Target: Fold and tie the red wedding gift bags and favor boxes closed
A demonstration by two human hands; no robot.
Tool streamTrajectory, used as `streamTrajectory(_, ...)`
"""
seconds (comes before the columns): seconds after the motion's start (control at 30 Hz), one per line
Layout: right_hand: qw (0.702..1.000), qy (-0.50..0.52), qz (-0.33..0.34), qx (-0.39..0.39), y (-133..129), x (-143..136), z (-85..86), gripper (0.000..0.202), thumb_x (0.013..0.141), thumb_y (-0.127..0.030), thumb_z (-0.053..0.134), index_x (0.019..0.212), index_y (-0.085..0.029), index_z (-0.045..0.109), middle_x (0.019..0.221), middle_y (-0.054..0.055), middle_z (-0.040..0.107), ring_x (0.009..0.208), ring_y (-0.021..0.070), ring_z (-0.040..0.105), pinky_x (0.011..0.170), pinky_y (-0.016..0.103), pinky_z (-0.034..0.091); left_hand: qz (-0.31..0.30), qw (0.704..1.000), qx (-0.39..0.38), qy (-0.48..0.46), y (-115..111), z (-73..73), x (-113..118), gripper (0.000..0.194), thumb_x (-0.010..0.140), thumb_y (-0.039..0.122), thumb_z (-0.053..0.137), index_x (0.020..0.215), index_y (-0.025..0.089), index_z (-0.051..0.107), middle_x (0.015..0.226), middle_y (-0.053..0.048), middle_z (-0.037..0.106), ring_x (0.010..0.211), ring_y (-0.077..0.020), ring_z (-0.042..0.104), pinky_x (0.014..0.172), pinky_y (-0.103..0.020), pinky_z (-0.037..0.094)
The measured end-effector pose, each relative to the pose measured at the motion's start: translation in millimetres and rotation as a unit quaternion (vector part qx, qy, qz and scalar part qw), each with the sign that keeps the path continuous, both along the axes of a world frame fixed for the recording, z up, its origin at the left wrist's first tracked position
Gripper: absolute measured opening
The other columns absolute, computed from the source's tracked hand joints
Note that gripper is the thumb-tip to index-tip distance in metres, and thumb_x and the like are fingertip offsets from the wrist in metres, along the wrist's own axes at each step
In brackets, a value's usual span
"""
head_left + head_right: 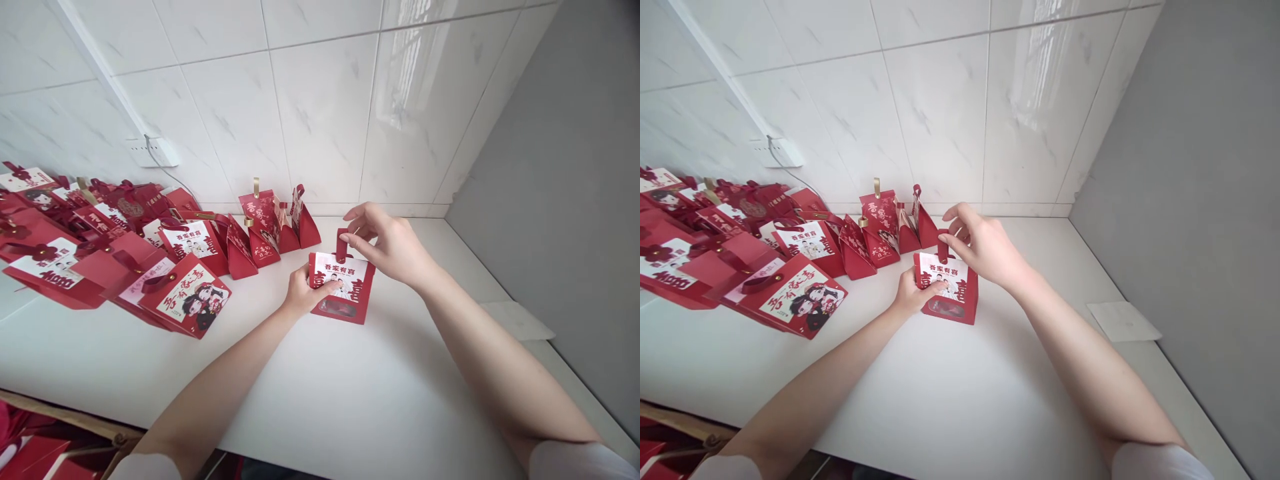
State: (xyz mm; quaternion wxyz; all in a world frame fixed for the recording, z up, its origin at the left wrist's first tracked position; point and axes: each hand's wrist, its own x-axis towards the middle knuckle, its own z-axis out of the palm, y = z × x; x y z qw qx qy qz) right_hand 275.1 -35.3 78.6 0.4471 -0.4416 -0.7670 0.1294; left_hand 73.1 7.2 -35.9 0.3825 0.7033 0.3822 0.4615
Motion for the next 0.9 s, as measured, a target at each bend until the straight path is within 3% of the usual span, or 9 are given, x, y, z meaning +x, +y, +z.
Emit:
streamTrajectory(0.1,0.999,-0.027,-0.017,-0.027,-3.1,3.3,3.3,0.026,0.093,-0.046,0.052,0.101,-0.022,0.056,0.091,0.005,0.069,0.071,0.0181,0.064,0.062,0.030,0.048,0.012,0.998,0.047,-0.039,3.5,4.6,-4.9,0.048,0.067,0.037,0.079,0.108,0.021,0.059,0.099,-0.005,0.069,0.089,-0.0237,0.065,0.080,-0.032,0.050)
streamTrajectory(0.2,0.995,-0.098,0.000,-0.036,-7.7,7.3,7.4,0.022,0.093,-0.038,0.050,0.082,-0.021,0.059,0.080,0.002,0.068,0.063,0.0150,0.059,0.057,0.026,0.042,-0.032,0.995,0.086,-0.041,4.4,23.0,-9.4,0.051,0.070,0.035,0.077,0.114,0.022,0.055,0.108,-0.007,0.066,0.097,-0.0239,0.064,0.087,-0.033,0.048)
streamTrajectory(0.3,0.987,-0.154,0.033,-0.043,-11.0,6.1,8.5,0.016,0.092,-0.028,0.050,0.081,-0.022,0.061,0.078,0.000,0.066,0.057,0.0119,0.052,0.052,0.024,0.036,-0.069,0.993,0.097,0.021,1.3,57.2,-11.8,0.053,0.071,0.030,0.077,0.119,0.022,0.056,0.115,-0.008,0.065,0.110,-0.0259,0.060,0.097,-0.034,0.043)
streamTrajectory(0.37,0.984,-0.166,0.038,-0.044,-12.2,3.7,8.0,0.016,0.093,-0.026,0.048,0.084,-0.022,0.061,0.075,0.000,0.064,0.055,0.0119,0.049,0.051,0.024,0.034,-0.106,0.987,0.078,0.092,-1.5,85.4,-12.9,0.046,0.073,0.029,0.075,0.116,0.022,0.061,0.114,-0.007,0.066,0.111,-0.0259,0.060,0.094,-0.032,0.044)
streamTrajectory(0.47,0.982,-0.178,0.031,-0.052,-13.3,1.8,7.8,0.019,0.094,-0.026,0.046,0.085,-0.022,0.061,0.071,0.001,0.061,0.052,0.0125,0.046,0.048,0.025,0.031,-0.198,0.950,0.052,0.236,-4.4,124.4,-14.0,0.034,0.073,0.031,0.073,0.106,0.024,0.070,0.097,-0.002,0.070,0.091,-0.0234,0.065,0.077,-0.028,0.047)
streamTrajectory(0.53,0.981,-0.183,0.033,-0.060,-14.9,2.4,8.7,0.019,0.095,-0.027,0.046,0.085,-0.022,0.061,0.071,0.000,0.062,0.051,0.0124,0.045,0.047,0.025,0.030,-0.225,0.925,0.049,0.303,-4.7,141.4,-13.9,0.026,0.071,0.033,0.074,0.095,0.024,0.075,0.077,0.000,0.070,0.068,-0.0190,0.063,0.061,-0.026,0.042)
streamTrajectory(0.63,0.980,-0.186,0.034,-0.064,-18.9,3.9,11.2,0.016,0.095,-0.029,0.046,0.087,-0.023,0.059,0.075,0.000,0.063,0.052,0.0122,0.046,0.048,0.025,0.031,-0.207,0.915,0.069,0.338,-2.8,149.5,-13.4,0.013,0.073,0.033,0.072,0.077,0.022,0.076,0.058,0.002,0.062,0.047,-0.0131,0.050,0.048,-0.026,0.031)
streamTrajectory(0.73,0.978,-0.192,0.044,-0.062,-21.9,4.3,13.0,0.012,0.094,-0.029,0.048,0.089,-0.024,0.058,0.079,0.000,0.064,0.054,0.0120,0.047,0.049,0.024,0.033,-0.169,0.919,0.112,0.338,-2.1,146.5,-13.3,0.016,0.078,0.031,0.066,0.069,0.020,0.074,0.054,0.001,0.059,0.044,-0.0117,0.045,0.047,-0.026,0.027)
streamTrajectory(0.9,0.980,-0.173,0.071,-0.070,-17.5,2.7,10.1,0.005,0.092,-0.022,0.052,0.088,-0.023,0.054,0.084,0.000,0.065,0.061,0.0119,0.054,0.052,0.023,0.035,-0.149,0.914,0.081,0.370,-9.6,146.1,-11.7,0.025,0.084,0.038,0.059,0.094,0.019,0.073,0.069,-0.001,0.065,0.052,-0.0111,0.046,0.051,-0.024,0.031)
